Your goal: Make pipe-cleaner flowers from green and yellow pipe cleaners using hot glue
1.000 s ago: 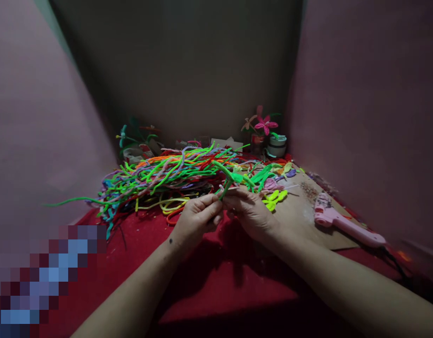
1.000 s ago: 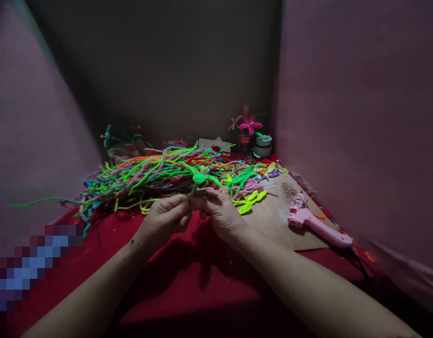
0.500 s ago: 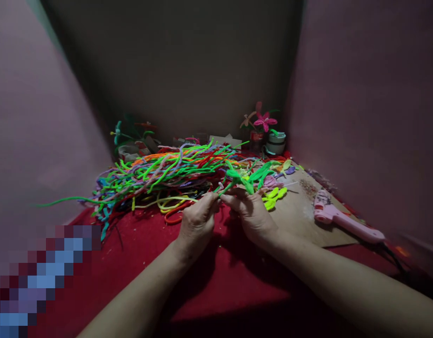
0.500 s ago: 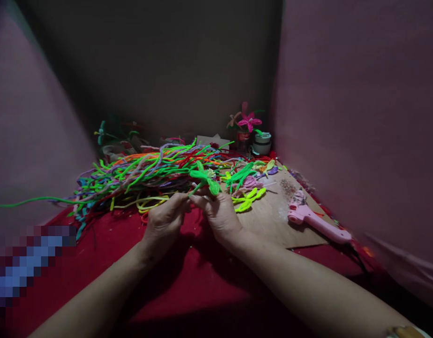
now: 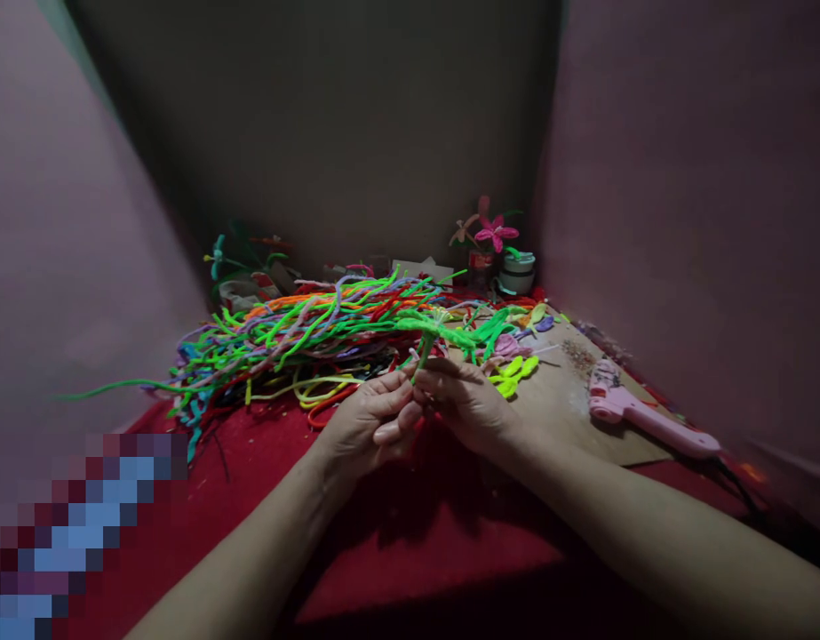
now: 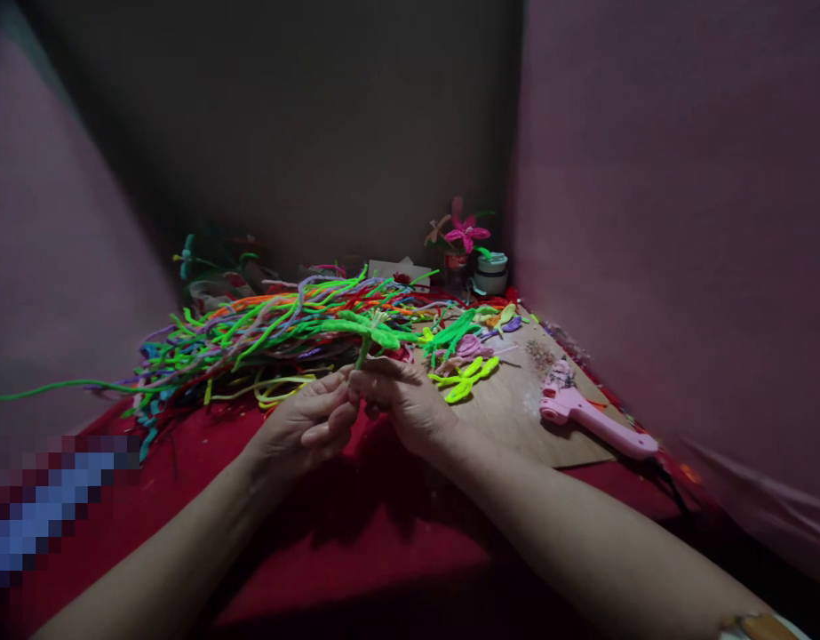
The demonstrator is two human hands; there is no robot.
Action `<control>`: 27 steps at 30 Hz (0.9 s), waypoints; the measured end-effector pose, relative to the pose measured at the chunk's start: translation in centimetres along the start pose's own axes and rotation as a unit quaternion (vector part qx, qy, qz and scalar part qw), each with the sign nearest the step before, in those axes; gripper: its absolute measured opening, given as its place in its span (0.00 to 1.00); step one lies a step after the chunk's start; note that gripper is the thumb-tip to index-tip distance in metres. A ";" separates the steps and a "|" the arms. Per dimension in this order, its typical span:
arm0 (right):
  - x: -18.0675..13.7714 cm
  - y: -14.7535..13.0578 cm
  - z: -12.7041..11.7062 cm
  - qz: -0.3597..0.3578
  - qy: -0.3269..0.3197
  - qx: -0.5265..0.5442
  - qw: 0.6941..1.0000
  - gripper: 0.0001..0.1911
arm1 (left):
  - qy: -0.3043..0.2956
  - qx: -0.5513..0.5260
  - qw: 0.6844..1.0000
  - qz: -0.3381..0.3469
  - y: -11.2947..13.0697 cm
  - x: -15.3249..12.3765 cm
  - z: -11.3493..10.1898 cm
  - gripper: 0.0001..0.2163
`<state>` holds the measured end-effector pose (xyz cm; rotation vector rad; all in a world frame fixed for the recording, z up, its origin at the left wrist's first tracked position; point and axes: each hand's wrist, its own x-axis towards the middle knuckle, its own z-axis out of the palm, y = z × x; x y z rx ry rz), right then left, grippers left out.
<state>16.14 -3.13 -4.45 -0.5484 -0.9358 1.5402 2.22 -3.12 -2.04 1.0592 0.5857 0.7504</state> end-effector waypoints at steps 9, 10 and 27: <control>-0.4 -0.2 1.0 -0.096 0.034 -0.066 0.993 0.04 | 0.223 0.488 0.804 0.256 -1.6 -0.1 0.3 0.03; -0.5 -0.4 1.1 -0.102 0.036 -0.090 0.990 0.04 | 0.223 0.487 0.806 0.252 -1.7 -0.1 0.3 0.04; 0.0 -0.7 -0.1 -0.015 -0.057 -0.050 0.997 0.05 | -0.021 0.016 1.000 -0.002 0.3 -0.5 -0.1 0.08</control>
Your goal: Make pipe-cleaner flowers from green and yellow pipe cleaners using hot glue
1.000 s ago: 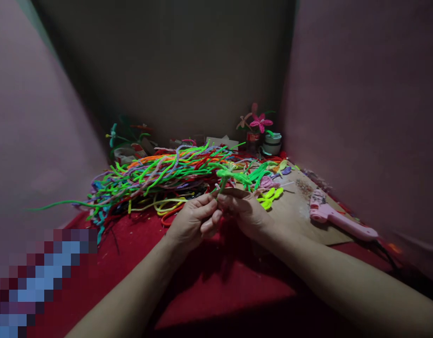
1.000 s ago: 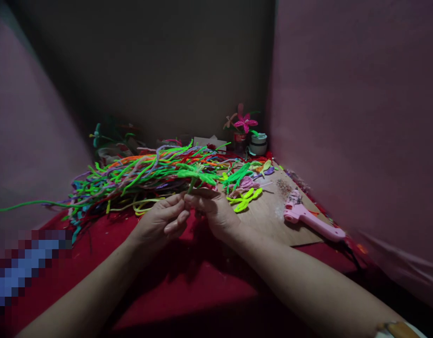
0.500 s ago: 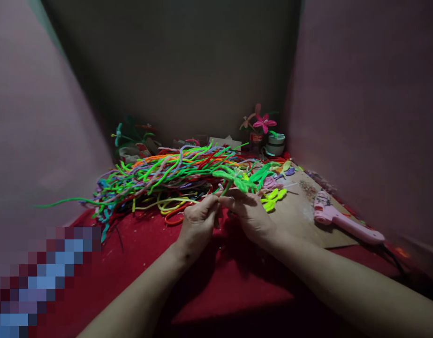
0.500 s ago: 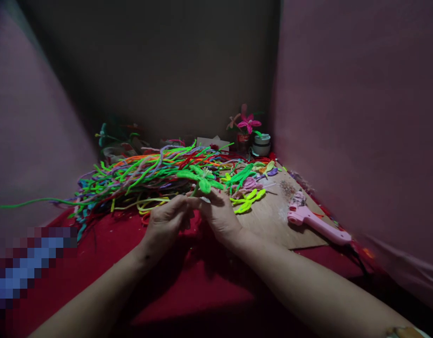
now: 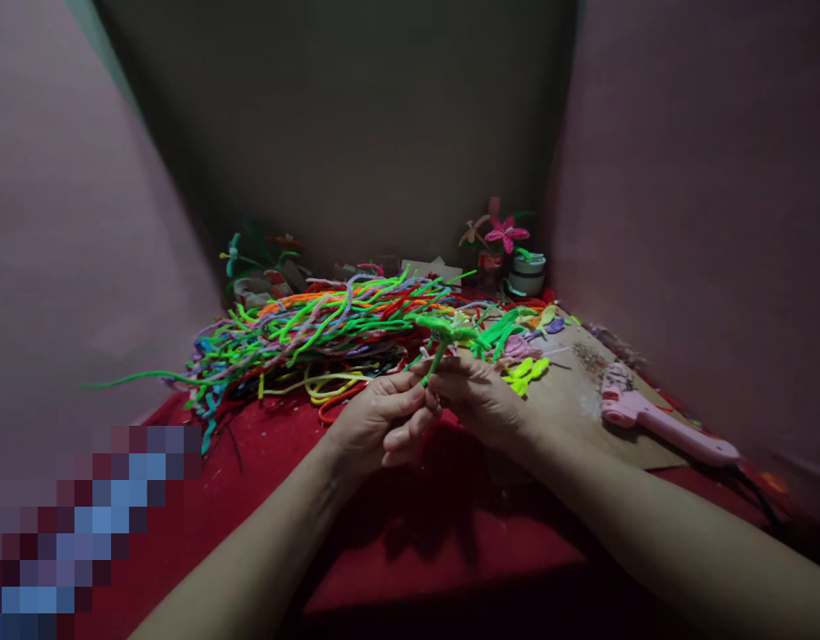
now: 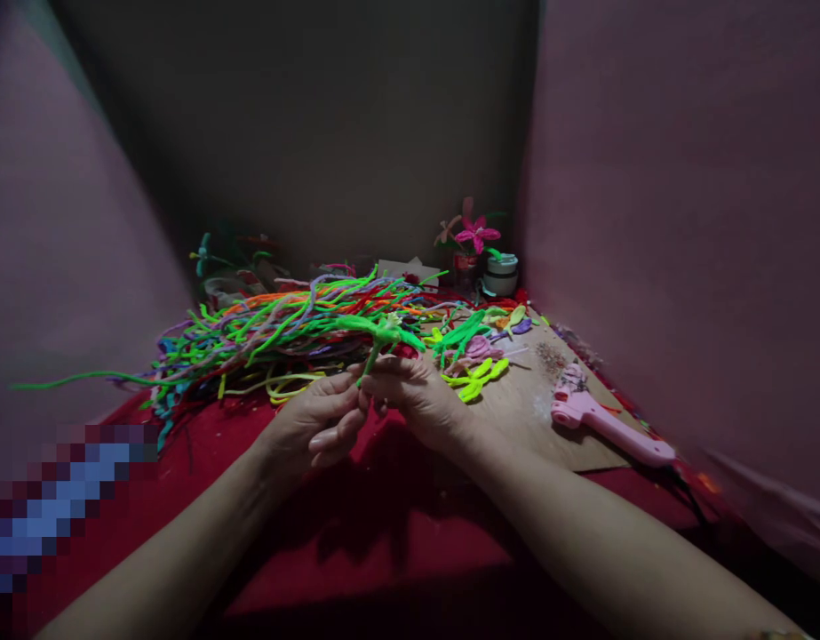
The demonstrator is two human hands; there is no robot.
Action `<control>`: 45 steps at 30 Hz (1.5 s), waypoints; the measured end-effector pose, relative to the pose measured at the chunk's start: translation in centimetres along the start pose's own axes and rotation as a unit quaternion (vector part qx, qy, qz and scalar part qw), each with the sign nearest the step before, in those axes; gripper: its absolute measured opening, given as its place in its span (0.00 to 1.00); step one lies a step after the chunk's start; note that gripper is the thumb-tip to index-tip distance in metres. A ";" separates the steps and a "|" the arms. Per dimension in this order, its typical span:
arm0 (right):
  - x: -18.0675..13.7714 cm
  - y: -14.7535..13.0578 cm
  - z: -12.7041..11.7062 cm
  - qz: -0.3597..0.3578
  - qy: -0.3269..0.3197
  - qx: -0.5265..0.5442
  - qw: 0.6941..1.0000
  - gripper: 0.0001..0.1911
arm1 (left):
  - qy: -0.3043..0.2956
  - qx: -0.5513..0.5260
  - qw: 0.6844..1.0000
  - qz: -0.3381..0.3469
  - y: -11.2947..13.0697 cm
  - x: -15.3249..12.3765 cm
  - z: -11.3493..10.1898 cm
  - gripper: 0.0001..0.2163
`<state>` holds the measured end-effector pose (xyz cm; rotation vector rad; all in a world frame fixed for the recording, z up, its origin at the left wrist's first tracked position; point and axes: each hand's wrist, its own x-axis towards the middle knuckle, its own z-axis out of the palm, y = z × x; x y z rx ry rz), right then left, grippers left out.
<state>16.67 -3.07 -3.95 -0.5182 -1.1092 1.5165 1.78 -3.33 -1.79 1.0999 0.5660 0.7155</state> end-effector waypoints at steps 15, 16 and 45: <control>-0.2 0.2 0.3 -0.034 0.033 -0.061 0.997 0.09 | 0.241 0.405 0.858 0.204 -1.4 0.3 0.4 0.07; -0.1 0.2 0.1 -0.034 0.028 -0.071 0.997 0.10 | 0.240 0.362 0.882 0.184 -1.1 0.3 0.6 0.07; 0.4 0.1 -0.5 0.067 -0.016 0.052 0.996 0.11 | 0.079 0.058 0.995 0.022 0.0 -0.2 0.2 0.09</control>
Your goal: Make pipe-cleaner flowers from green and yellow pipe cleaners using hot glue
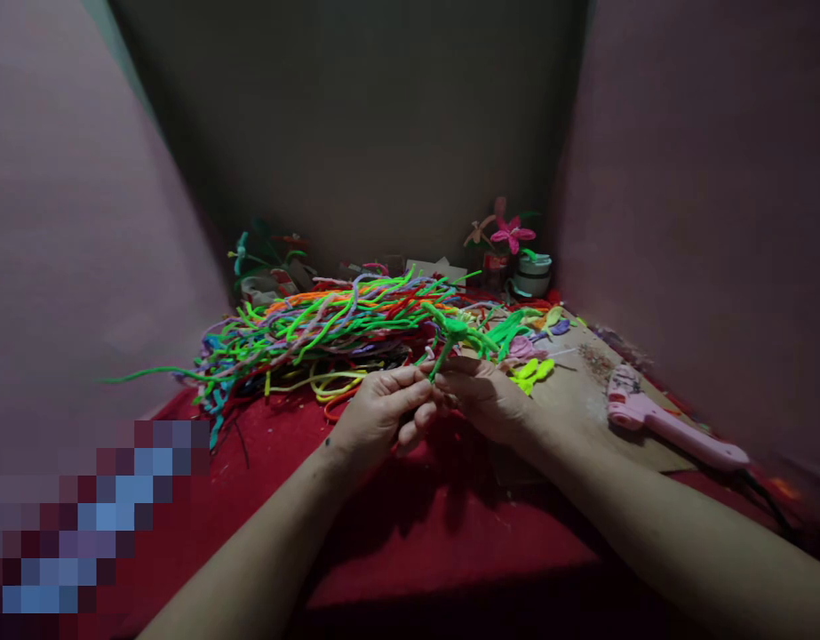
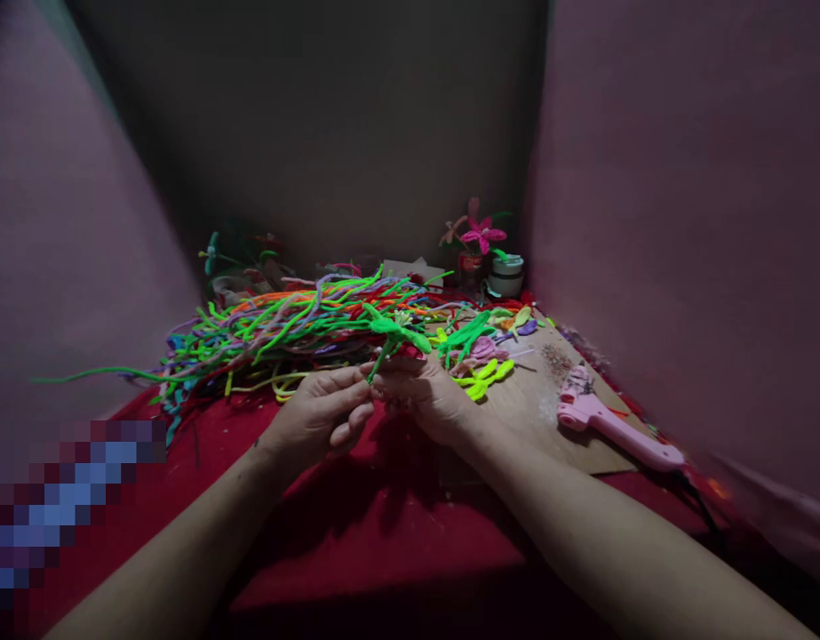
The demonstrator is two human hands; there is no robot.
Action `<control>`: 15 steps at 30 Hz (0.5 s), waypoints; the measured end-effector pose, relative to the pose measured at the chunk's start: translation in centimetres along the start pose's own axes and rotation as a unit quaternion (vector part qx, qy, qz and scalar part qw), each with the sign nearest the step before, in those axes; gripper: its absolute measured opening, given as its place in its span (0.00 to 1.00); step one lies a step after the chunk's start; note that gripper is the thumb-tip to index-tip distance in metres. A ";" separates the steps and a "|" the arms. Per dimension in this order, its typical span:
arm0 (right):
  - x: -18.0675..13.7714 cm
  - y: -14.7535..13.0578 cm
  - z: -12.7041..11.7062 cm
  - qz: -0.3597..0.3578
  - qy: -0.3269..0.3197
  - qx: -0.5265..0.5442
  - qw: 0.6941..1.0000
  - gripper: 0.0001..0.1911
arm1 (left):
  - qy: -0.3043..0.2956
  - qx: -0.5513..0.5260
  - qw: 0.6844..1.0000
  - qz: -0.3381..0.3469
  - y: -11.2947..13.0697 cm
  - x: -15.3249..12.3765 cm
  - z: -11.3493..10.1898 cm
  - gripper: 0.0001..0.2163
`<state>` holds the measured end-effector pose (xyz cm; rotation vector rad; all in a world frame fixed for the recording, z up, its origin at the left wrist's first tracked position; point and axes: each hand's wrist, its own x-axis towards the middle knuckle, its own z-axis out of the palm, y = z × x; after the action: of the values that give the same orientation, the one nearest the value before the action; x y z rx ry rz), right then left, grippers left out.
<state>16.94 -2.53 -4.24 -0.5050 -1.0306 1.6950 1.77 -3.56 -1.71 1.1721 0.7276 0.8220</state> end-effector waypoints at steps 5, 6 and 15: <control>-0.2 -0.2 0.0 -0.020 0.008 -0.029 0.999 0.10 | -0.044 0.005 0.999 -0.006 0.1 0.1 -0.6 0.08; -0.2 -0.2 0.1 -0.024 0.007 -0.033 0.999 0.10 | -0.050 0.010 0.999 -0.005 0.1 0.1 -0.7 0.08; 0.0 0.7 -0.2 -0.082 0.057 -0.046 0.994 0.06 | 0.018 0.155 0.985 0.075 0.0 0.6 -0.4 0.10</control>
<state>16.76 -2.54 -4.92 -0.5559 -1.0415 1.4623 1.74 -2.89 -1.83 1.5092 0.8236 0.8774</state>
